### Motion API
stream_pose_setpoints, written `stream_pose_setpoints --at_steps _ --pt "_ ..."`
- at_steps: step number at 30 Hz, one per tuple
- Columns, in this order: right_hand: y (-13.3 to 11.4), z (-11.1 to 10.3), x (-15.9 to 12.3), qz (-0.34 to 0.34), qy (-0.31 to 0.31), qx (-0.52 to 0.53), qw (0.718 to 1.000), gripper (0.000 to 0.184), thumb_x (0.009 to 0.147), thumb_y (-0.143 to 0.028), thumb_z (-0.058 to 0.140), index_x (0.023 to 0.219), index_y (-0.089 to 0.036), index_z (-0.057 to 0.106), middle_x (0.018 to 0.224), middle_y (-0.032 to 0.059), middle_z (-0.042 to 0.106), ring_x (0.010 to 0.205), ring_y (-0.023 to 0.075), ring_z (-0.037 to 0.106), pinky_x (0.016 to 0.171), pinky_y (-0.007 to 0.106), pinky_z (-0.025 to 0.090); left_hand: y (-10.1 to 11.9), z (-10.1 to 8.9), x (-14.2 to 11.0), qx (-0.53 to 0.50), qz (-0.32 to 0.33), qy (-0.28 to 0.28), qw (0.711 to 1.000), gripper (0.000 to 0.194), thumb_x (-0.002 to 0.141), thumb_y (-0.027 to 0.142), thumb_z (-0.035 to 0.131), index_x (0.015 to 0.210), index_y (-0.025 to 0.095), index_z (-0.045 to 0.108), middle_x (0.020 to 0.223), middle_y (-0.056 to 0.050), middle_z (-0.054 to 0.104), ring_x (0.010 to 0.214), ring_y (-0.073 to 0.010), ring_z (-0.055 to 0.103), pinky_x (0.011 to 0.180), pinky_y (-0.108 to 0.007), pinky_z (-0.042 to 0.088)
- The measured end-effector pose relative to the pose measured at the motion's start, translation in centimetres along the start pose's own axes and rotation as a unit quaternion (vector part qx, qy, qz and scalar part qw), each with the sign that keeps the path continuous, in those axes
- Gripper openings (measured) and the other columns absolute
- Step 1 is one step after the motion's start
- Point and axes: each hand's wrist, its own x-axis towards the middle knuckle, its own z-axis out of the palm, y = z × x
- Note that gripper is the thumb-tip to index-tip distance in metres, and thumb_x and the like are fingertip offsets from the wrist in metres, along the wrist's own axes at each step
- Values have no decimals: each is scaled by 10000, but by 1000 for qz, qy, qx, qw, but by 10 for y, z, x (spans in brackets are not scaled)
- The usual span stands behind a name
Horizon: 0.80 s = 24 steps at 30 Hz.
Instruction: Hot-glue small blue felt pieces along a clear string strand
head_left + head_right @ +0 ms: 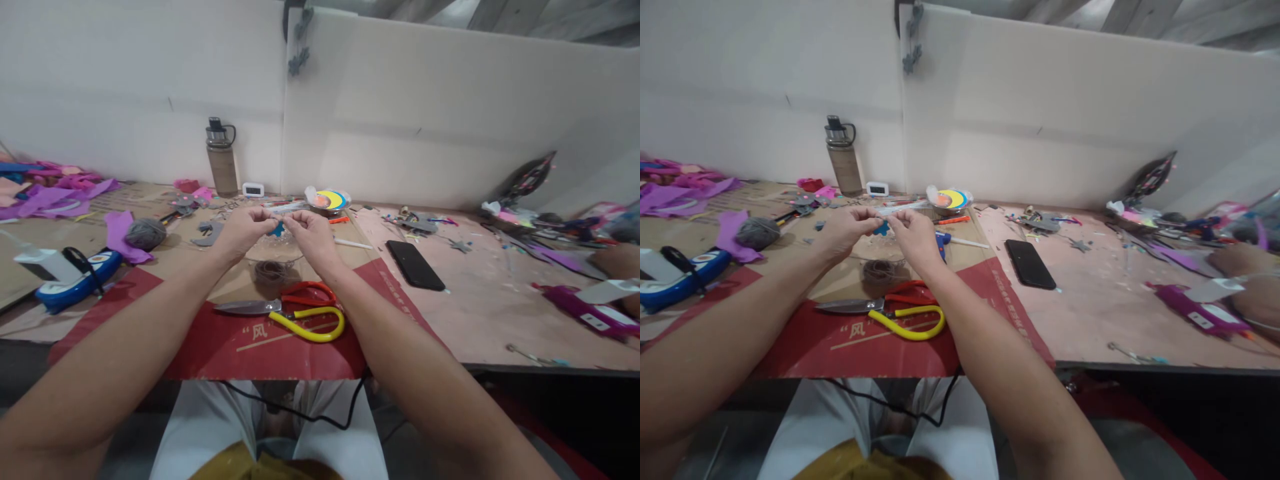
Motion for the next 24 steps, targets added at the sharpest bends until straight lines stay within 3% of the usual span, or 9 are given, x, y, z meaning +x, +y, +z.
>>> stream_pose_setpoints --at_steps 8,14,19,24 --pt "3 0 2 -1 1 -27 1000 234 763 -393 580 739 -162 604 613 -16 571 555 89 475 551 215 362 -1 0 0 28 4 1 1000 124 679 307 655 641 189 659 586 18 582 552 -111 449 567 -256 331" --pt "1 -2 1 2 13 -84 996 177 757 -336 550 706 -170 588 575 -26 538 522 85 440 504 213 306 -1 -4 3 26 -5 -42 999 183 668 360 662 688 183 705 622 -4 619 576 -121 485 565 -250 350" --pt "0 -6 1 -15 10 -107 994 188 768 -340 544 692 -174 587 579 -23 537 525 88 425 511 220 300 2 -7 4 -5 -29 -65 997 247 669 322 647 835 168 747 689 -38 674 633 -143 567 558 -245 378" --pt "0 -6 -1 -23 -4 -138 990 194 780 -346 535 725 -173 604 588 -18 557 537 95 443 520 223 297 3 -7 2 27 10 -73 997 241 667 312 688 845 164 754 756 -41 712 693 -150 602 644 -256 428"
